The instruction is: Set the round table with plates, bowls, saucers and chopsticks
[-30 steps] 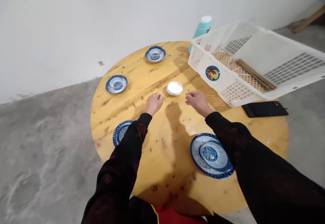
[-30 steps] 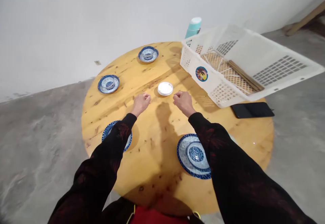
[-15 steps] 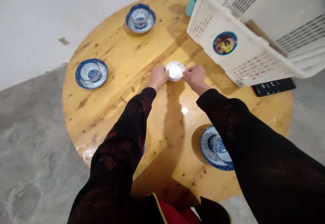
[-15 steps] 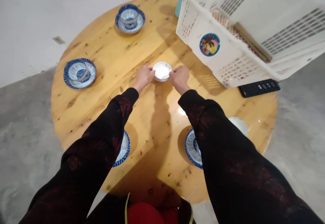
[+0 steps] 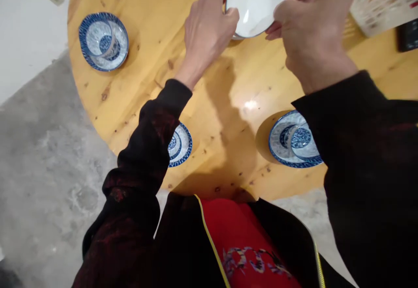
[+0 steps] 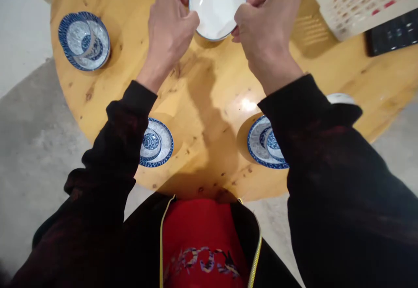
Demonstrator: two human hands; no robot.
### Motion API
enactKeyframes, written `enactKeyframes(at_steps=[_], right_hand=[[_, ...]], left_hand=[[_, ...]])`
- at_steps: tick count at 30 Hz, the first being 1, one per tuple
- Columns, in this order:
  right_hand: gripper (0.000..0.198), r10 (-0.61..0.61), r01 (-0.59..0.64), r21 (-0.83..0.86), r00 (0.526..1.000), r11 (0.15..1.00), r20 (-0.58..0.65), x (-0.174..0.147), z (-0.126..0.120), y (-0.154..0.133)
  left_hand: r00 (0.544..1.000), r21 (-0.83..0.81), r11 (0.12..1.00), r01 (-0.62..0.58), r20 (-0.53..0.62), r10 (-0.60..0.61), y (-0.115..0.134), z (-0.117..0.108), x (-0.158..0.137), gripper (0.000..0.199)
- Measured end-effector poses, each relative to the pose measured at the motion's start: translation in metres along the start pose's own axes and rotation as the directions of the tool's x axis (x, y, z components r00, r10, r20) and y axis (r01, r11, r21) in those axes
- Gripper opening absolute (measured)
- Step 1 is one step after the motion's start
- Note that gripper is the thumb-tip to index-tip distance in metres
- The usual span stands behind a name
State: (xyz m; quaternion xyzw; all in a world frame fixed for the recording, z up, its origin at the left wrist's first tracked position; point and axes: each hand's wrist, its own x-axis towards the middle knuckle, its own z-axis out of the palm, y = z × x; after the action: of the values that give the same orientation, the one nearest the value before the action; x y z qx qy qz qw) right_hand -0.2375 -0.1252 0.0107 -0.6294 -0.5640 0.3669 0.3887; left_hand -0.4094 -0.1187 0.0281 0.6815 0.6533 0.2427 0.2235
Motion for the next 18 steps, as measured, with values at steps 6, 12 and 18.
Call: enactKeyframes(at_steps=[6,12,18], right_hand=[[0.018,0.016,-0.019,0.068,0.999,0.998,0.039,-0.124,-0.016,-0.011],[0.015,0.284,-0.265,-0.129,0.946,0.955,0.154,-0.236,-0.034,0.044],[0.025,0.521,-0.509,-0.112,0.819,0.853,0.242,-0.308,-0.031,0.092]], left_hand=[[0.998,-0.056,0.997,0.044,0.038,-0.042,0.011,-0.02,-0.132,0.021],[0.95,-0.29,0.912,0.291,0.2,-0.239,0.006,0.019,-0.28,0.02],[0.758,-0.715,0.384,0.585,0.314,-0.571,-0.013,0.05,-0.384,0.031]])
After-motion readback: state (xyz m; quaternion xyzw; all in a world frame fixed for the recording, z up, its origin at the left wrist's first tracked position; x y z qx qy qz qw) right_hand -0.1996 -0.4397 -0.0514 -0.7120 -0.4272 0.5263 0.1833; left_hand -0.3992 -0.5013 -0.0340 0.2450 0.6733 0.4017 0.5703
